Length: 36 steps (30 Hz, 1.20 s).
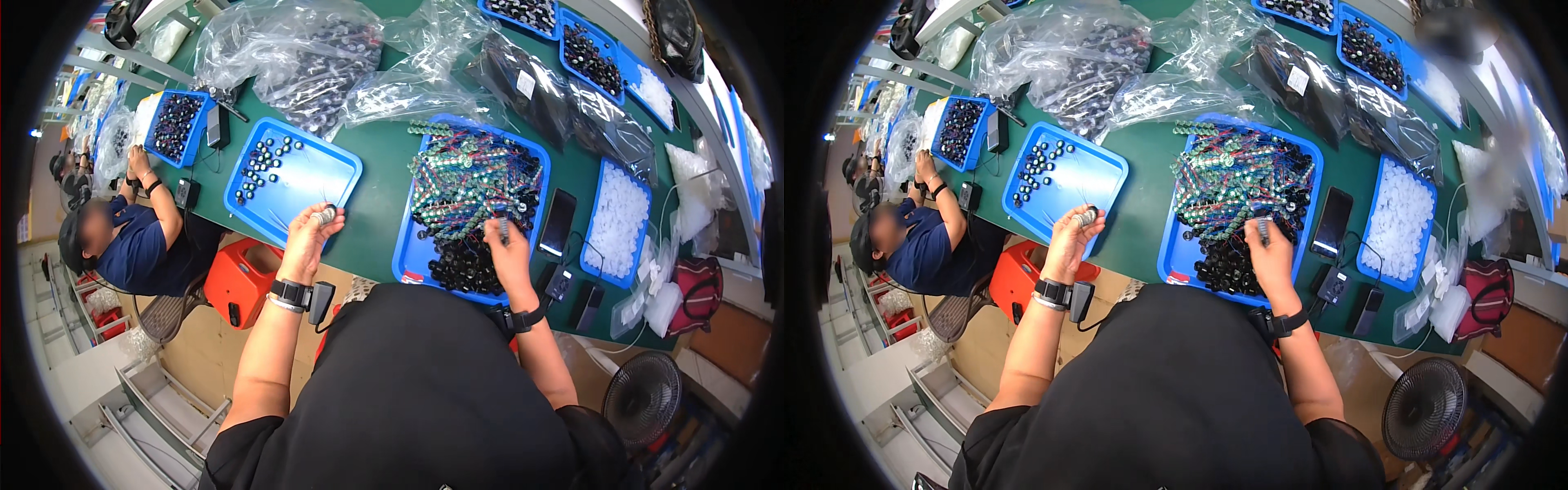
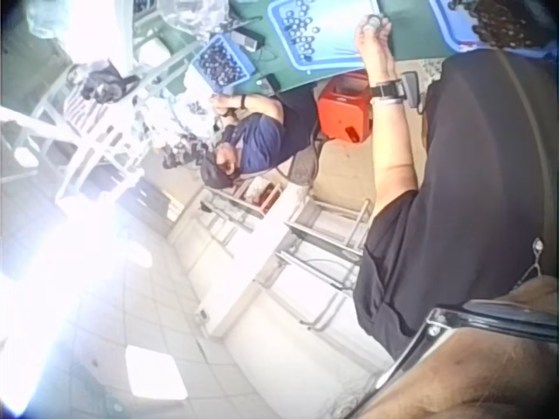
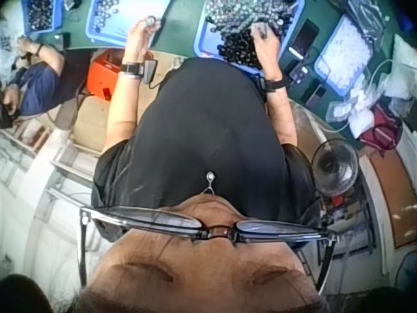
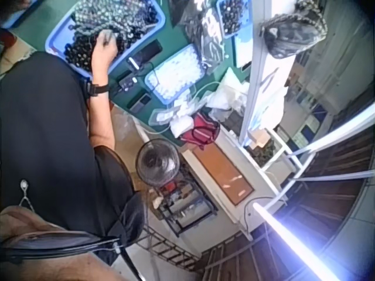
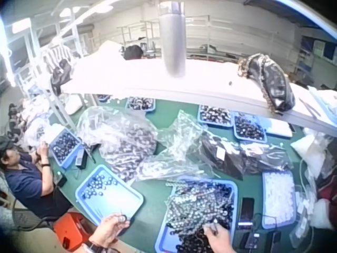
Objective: The person sits at a green workbench and repeatedly picks up small cylindrical components from a blue tray. They use a black marker to write on the components and then place them into a separate blue tray. The process is repetitive and involves handling small electronic parts.
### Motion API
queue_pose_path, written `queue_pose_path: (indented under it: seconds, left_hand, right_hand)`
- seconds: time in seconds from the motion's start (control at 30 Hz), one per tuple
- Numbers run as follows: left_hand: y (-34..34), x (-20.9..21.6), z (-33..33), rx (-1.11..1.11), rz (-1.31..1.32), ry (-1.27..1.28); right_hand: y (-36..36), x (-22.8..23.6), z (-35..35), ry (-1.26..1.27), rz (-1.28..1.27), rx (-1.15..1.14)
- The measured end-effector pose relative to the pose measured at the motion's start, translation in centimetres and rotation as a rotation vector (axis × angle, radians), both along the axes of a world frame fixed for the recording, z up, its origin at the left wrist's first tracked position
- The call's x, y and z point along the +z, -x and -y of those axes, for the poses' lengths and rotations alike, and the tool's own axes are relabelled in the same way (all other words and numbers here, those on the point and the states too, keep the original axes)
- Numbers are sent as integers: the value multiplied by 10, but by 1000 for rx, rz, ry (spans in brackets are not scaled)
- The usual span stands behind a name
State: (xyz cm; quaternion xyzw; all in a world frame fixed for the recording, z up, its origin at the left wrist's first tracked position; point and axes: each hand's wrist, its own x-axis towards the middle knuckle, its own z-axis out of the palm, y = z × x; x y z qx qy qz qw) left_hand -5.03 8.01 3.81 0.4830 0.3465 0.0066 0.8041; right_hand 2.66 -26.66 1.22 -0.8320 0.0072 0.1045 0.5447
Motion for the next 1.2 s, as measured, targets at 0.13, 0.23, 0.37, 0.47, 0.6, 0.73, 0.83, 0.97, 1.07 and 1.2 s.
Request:
queue_pose_path:
  seconds: [0.13, 0.23, 0.37, 0.47, 0.6, 0.73, 0.83, 0.97, 1.07, 1.2]
  left_hand:
    - [10, -20, -17, 69, 19, -219]
    - [0, -23, -58, 178, 96, -513]
    - [-14, -38, -139, 244, -148, -628]
    - [-21, -46, -131, 169, -168, -1308]
    - [-31, -36, -27, -137, -94, -1031]
    - [-14, -46, 73, -988, 218, -779]
    - [-8, -55, 118, -1333, 46, -768]
    - [-13, -70, 132, -1442, 24, -872]
    - [-13, -72, 134, -1421, 32, -860]
    - [-11, -74, 138, -1384, 116, -859]
  right_hand:
    - [2, 23, -15, 490, 281, 419]
    - [-5, 2, -16, 707, 465, 552]
    - [-14, -8, -15, 686, 611, 566]
    - [-14, 8, -10, 627, 621, 542]
    - [-11, 36, -6, 484, 602, 442]
    - [-12, 57, -13, 348, 684, 320]
    - [-5, 62, -16, 235, 549, 227]
    - [5, 55, -14, 166, 328, 131]
    - [6, 46, -12, 155, 290, 145]
    - [8, 49, -18, 41, 181, 157]
